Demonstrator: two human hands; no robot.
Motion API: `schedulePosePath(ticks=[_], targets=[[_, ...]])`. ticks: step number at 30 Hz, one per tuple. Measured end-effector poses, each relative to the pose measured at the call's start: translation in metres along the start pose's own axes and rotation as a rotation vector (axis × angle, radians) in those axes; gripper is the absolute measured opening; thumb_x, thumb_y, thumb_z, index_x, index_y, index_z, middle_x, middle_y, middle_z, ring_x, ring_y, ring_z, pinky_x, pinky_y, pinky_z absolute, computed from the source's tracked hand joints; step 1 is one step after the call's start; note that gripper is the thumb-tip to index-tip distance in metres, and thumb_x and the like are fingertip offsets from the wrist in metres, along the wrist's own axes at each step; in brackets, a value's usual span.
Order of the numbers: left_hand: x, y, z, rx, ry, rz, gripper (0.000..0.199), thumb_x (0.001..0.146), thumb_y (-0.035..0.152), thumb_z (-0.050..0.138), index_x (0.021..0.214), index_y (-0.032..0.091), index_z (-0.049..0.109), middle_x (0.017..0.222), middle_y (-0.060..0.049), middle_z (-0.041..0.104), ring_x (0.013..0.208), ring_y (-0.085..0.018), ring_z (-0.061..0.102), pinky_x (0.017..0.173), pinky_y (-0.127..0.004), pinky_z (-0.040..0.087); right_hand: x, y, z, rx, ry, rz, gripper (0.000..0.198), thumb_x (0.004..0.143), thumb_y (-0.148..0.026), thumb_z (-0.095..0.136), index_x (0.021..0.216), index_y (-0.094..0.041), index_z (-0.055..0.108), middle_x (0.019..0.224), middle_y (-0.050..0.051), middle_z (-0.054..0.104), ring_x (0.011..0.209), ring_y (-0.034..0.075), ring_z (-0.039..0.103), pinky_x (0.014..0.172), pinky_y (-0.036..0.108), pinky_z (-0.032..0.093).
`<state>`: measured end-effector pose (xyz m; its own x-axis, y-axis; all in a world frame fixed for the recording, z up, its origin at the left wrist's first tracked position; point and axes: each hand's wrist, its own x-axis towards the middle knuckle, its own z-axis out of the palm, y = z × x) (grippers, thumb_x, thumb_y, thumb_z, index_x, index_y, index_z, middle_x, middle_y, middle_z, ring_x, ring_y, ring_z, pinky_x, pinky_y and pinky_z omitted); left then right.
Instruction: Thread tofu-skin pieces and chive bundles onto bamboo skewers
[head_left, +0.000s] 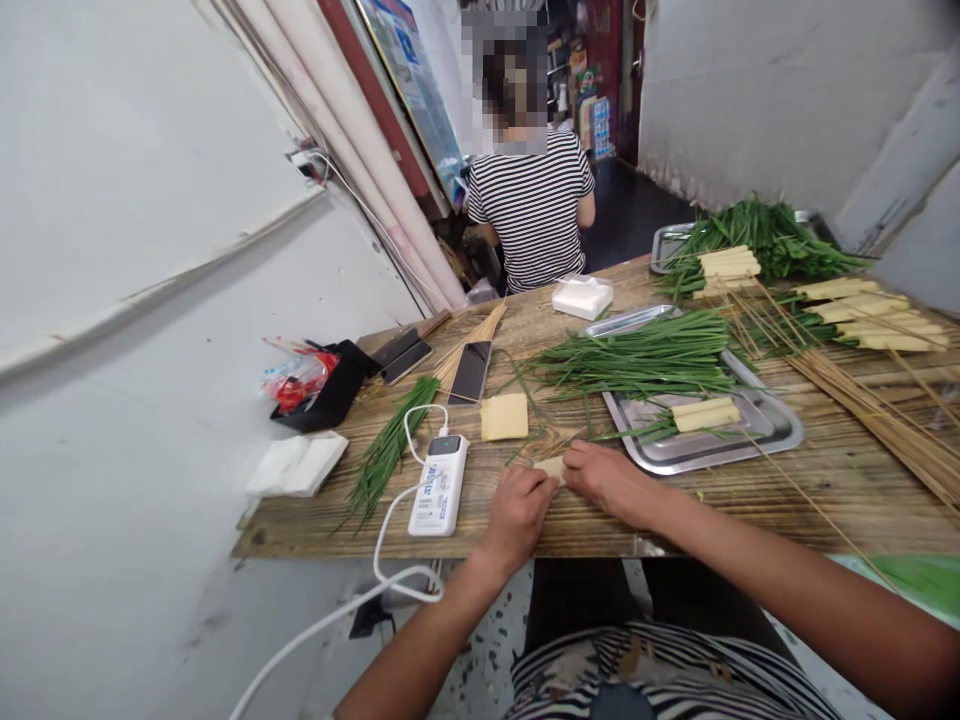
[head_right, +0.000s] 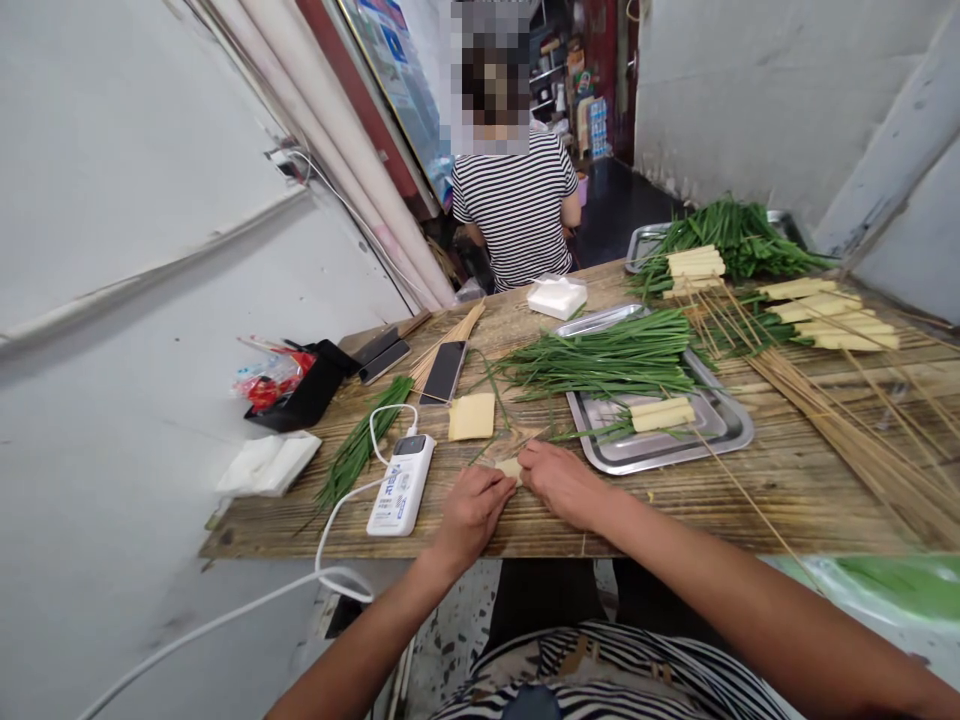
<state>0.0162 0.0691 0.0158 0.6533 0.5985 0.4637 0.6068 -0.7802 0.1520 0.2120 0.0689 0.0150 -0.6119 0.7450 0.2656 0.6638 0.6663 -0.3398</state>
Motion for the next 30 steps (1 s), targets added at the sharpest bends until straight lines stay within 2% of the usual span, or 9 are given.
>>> schedulePosePath(ticks=[7, 11, 17, 20, 24, 30], targets=[[0.010, -0.005, -0.006, -0.115, -0.101, -0.031, 0.023, 0.093, 0.021, 0.047, 0.087, 0.018, 0.069, 0.078, -0.004, 0.066, 0.075, -0.016, 0.055, 0.070, -0.031, 0.038, 0.002, 0.003, -0.004, -0.136, 0.014, -0.037, 0.028, 0.092, -0.021, 0.046, 0.067, -0.017, 0.058, 0.072, 0.001, 0.054, 0.073, 0.015, 0.041, 0.068, 0.031, 0.028], [0.015, -0.009, -0.007, -0.192, -0.136, -0.061, 0.023, 0.092, 0.022, 0.049, 0.083, 0.020, 0.070, 0.077, -0.003, 0.068, 0.072, -0.015, 0.057, 0.070, -0.031, 0.038, -0.001, -0.003, -0.009, -0.234, 0.034, -0.072, 0.023, 0.093, -0.021, 0.045, 0.076, -0.017, 0.060, 0.076, 0.003, 0.055, 0.077, 0.017, 0.043, 0.071, 0.033, 0.028], [0.023, -0.010, -0.010, -0.245, -0.201, -0.093, 0.025, 0.091, 0.021, 0.051, 0.075, 0.020, 0.070, 0.075, -0.002, 0.069, 0.070, -0.014, 0.059, 0.071, -0.031, 0.037, -0.007, -0.016, -0.005, -0.336, 0.126, -0.038, 0.023, 0.095, -0.018, 0.039, 0.090, -0.015, 0.061, 0.079, 0.005, 0.055, 0.079, 0.019, 0.043, 0.074, 0.035, 0.029], [0.025, -0.011, -0.012, -0.261, -0.221, -0.112, 0.023, 0.089, 0.018, 0.053, 0.074, 0.020, 0.070, 0.075, -0.001, 0.069, 0.071, -0.014, 0.059, 0.072, -0.031, 0.037, -0.005, -0.017, -0.004, -0.362, 0.159, -0.053, 0.027, 0.096, -0.017, 0.037, 0.084, -0.016, 0.062, 0.075, 0.004, 0.056, 0.077, 0.018, 0.042, 0.080, 0.036, 0.029], [0.022, -0.010, -0.010, -0.239, -0.195, -0.117, 0.021, 0.090, 0.021, 0.053, 0.080, 0.022, 0.071, 0.078, -0.001, 0.070, 0.073, -0.015, 0.061, 0.071, -0.031, 0.037, 0.001, -0.011, -0.009, -0.291, 0.089, -0.077, 0.024, 0.092, -0.018, 0.044, 0.075, -0.017, 0.062, 0.073, 0.003, 0.058, 0.079, 0.018, 0.043, 0.087, 0.038, 0.026], [0.006, -0.001, -0.004, -0.026, -0.014, -0.079, 0.019, 0.093, 0.024, 0.048, 0.094, 0.020, 0.067, 0.084, -0.004, 0.070, 0.080, -0.016, 0.061, 0.078, -0.033, 0.038, 0.010, -0.005, -0.014, -0.161, 0.001, -0.057, 0.022, 0.088, -0.019, 0.050, 0.071, -0.018, 0.063, 0.075, 0.004, 0.062, 0.086, 0.020, 0.044, 0.085, 0.040, 0.022]])
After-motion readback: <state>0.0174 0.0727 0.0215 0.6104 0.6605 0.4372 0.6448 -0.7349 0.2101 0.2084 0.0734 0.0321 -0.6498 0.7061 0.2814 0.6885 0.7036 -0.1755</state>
